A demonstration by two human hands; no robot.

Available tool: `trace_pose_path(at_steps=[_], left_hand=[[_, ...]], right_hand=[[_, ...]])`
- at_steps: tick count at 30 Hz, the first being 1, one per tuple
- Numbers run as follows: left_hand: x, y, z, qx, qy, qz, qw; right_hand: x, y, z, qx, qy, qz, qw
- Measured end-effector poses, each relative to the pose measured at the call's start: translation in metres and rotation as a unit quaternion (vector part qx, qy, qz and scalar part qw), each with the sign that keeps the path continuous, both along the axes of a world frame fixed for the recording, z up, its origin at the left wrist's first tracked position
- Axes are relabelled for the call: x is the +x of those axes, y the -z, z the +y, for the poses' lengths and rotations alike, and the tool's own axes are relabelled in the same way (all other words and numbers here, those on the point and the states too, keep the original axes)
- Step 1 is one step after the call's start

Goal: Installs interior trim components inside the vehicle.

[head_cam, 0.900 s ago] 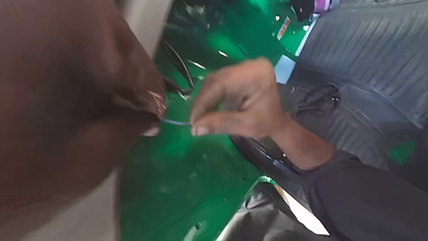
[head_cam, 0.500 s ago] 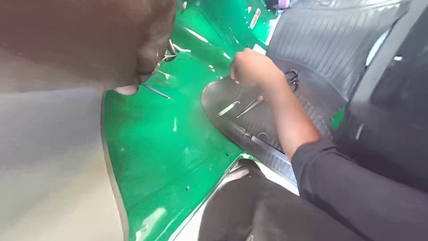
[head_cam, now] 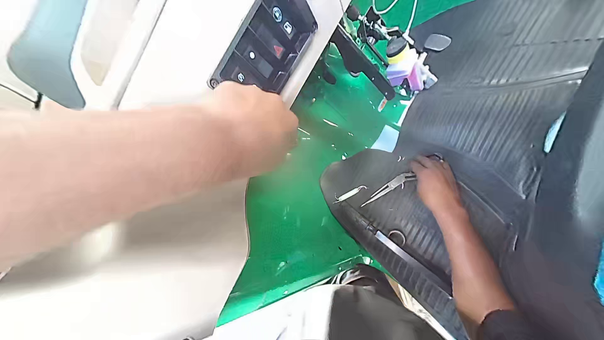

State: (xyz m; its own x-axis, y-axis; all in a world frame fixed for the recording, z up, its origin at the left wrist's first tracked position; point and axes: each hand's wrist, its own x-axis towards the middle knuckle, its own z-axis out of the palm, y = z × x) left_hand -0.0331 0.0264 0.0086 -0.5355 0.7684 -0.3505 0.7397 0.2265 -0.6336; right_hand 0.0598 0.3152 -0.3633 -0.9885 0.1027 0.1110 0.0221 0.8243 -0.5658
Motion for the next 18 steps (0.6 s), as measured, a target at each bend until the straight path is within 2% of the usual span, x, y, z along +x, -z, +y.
trace_pose_path(at_steps=[1,2,4,7,12,16,18], left_hand=[[0.035,-0.018,0.042,-0.086,-0.136,0.018,0.987],[0.053,-0.024,0.069,-0.125,-0.216,0.039,0.968],[0.068,-0.024,0.089,-0.144,-0.289,0.044,0.945],[0.068,-0.023,0.089,-0.129,-0.290,0.044,0.947],[0.069,-0.020,0.087,-0.128,-0.276,0.056,0.951],[0.069,-0.014,0.088,-0.129,-0.225,0.077,0.963],[0.072,-0.009,0.091,-0.142,-0.241,0.082,0.957]], right_hand=[[-0.002,-0.008,0.000,-0.024,0.017,-0.020,0.999],[-0.001,-0.020,-0.002,-0.047,0.045,-0.042,0.997],[0.013,-0.036,-0.007,-0.067,0.102,-0.076,0.990],[0.027,-0.039,-0.010,-0.053,0.130,-0.095,0.985],[0.033,-0.049,-0.013,0.012,0.125,-0.220,0.968],[0.029,-0.040,-0.011,0.009,0.146,-0.181,0.973],[0.033,-0.040,-0.007,0.007,0.130,-0.193,0.972]])
